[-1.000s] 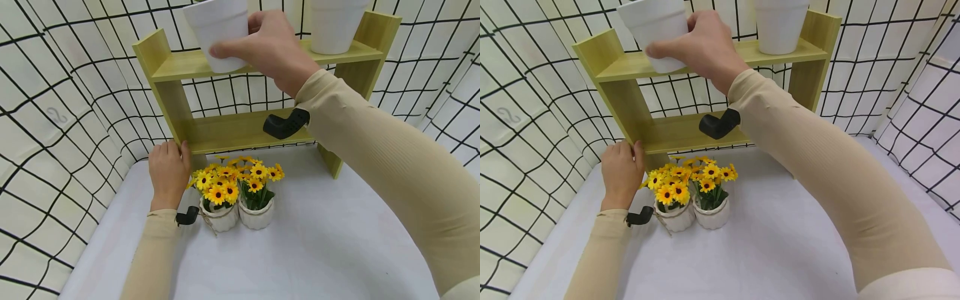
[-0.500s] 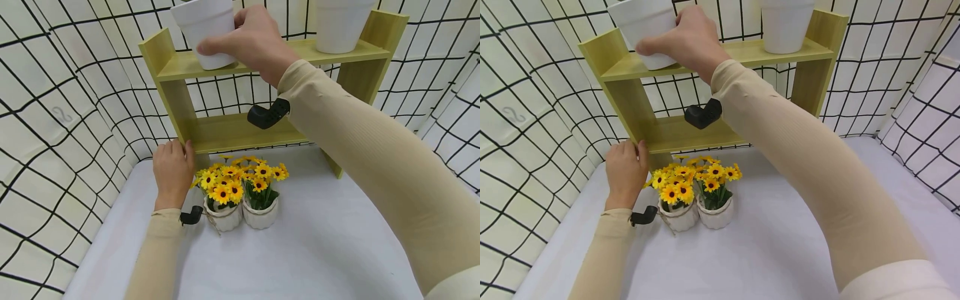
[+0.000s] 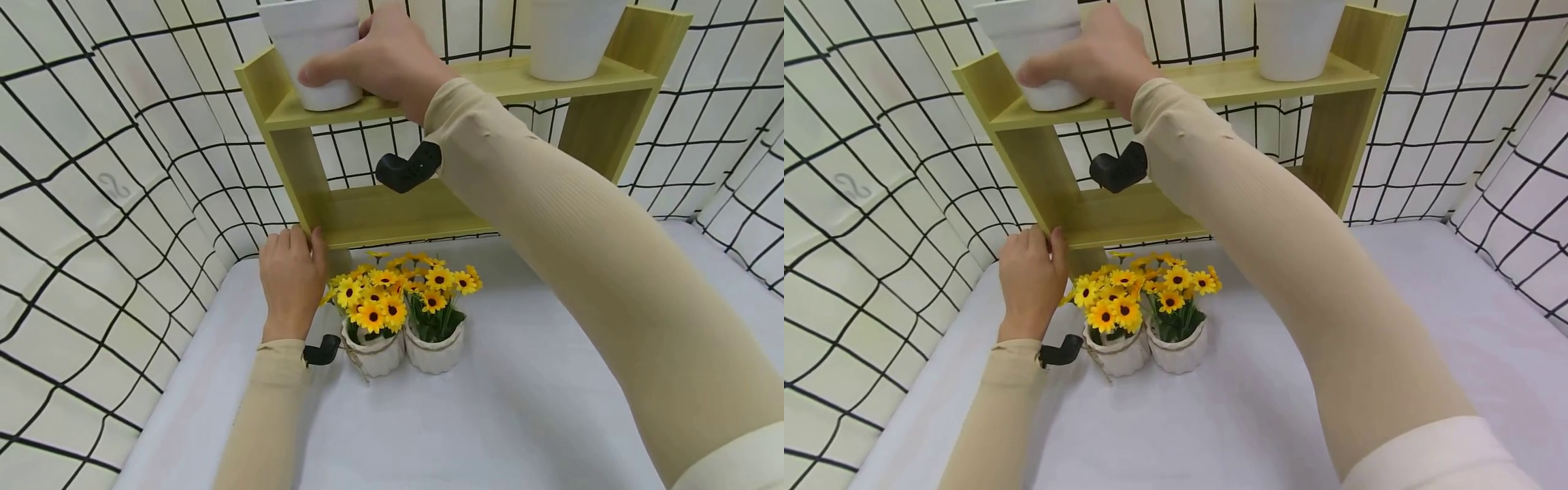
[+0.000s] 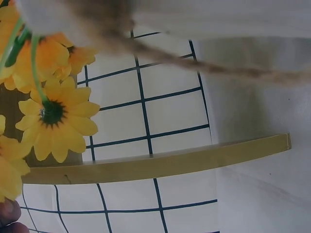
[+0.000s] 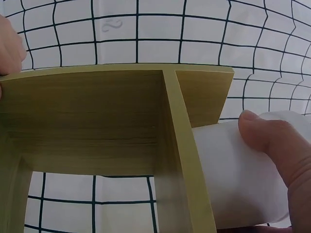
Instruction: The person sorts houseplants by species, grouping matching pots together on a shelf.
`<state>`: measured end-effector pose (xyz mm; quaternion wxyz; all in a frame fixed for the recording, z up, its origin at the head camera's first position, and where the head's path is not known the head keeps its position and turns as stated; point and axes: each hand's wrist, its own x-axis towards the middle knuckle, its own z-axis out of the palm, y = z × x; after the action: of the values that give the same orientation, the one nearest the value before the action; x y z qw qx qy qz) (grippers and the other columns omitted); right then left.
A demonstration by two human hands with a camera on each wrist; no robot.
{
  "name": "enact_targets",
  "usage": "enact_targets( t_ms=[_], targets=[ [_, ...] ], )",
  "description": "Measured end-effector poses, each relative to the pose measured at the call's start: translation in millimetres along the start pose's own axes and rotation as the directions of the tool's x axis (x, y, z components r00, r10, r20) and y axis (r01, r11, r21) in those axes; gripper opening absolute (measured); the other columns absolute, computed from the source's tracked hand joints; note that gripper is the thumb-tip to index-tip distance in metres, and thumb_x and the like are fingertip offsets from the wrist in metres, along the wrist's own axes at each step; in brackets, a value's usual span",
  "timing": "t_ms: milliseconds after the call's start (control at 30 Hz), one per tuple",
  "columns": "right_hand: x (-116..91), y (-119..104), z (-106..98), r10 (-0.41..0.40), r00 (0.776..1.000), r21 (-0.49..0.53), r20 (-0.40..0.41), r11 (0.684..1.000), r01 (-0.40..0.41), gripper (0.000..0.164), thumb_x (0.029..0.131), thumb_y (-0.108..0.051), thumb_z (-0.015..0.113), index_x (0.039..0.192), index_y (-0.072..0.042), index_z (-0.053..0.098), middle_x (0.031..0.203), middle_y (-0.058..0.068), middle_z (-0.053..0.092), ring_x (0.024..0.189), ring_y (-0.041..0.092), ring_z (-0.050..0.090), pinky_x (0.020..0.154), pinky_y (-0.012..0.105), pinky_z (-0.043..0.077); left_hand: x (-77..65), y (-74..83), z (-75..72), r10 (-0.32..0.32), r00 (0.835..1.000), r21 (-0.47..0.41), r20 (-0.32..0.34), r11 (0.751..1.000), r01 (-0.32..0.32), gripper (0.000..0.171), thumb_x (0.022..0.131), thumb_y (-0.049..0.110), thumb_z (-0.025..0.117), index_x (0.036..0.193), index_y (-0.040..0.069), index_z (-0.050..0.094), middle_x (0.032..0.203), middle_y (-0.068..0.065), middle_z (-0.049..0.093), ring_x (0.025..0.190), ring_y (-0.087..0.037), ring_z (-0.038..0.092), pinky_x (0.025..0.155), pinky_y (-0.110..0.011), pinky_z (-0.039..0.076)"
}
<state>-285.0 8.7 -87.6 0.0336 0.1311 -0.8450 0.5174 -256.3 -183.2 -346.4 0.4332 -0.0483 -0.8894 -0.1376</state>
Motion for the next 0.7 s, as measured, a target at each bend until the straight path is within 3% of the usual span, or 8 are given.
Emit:
enact_targets(
  t_ms=[233, 433, 700],
  targets=[
    [6.5, -0.5, 3.9, -0.024, 0.999, 0.061, 0.039, 0.998, 0.022, 0.066, 0.076, -0.028, 0.091, 0.134, -0.019, 0.060, 0.128, -0.005, 0.068, 0.110, 0.013, 0.066, 0.092, 0.026, 0.055, -0.5, 3.5, 0.9, 0.013, 1.000, -0.014, -0.003, 1.000, -0.013, 0.050, 0.111, 0.037, 0.042, 0.091, -0.005, 0.061, 0.079, -0.021, 0.062, 0.074, -0.036, 0.050, 0.072, -0.045, 0.041],
    [8.7, 5.3, -3.8, -0.010, 0.993, 0.127, 0.120, 0.992, -0.006, 0.059, 0.078, -0.027, 0.091, 0.130, -0.013, 0.065, 0.124, -0.001, 0.069, 0.100, 0.015, 0.064, 0.086, 0.025, 0.052, -0.9, 3.2, 3.1, 0.021, 1.000, -0.017, -0.002, 1.000, -0.021, 0.050, 0.111, 0.037, 0.041, 0.091, -0.005, 0.060, 0.078, -0.021, 0.062, 0.073, -0.036, 0.050, 0.071, -0.045, 0.040],
    [-0.7, 11.8, -11.6, -0.014, 0.996, 0.011, 0.090, 1.000, 0.013, 0.050, 0.084, -0.040, 0.085, 0.123, -0.016, 0.065, 0.116, -0.005, 0.056, 0.100, 0.015, 0.050, 0.085, 0.027, 0.040, -0.9, -1.4, 5.5, 0.021, 1.000, -0.025, -0.002, 0.999, -0.021, 0.049, 0.111, 0.036, 0.043, 0.088, -0.004, 0.059, 0.077, -0.020, 0.061, 0.073, -0.036, 0.050, 0.071, -0.046, 0.041]
  ],
)
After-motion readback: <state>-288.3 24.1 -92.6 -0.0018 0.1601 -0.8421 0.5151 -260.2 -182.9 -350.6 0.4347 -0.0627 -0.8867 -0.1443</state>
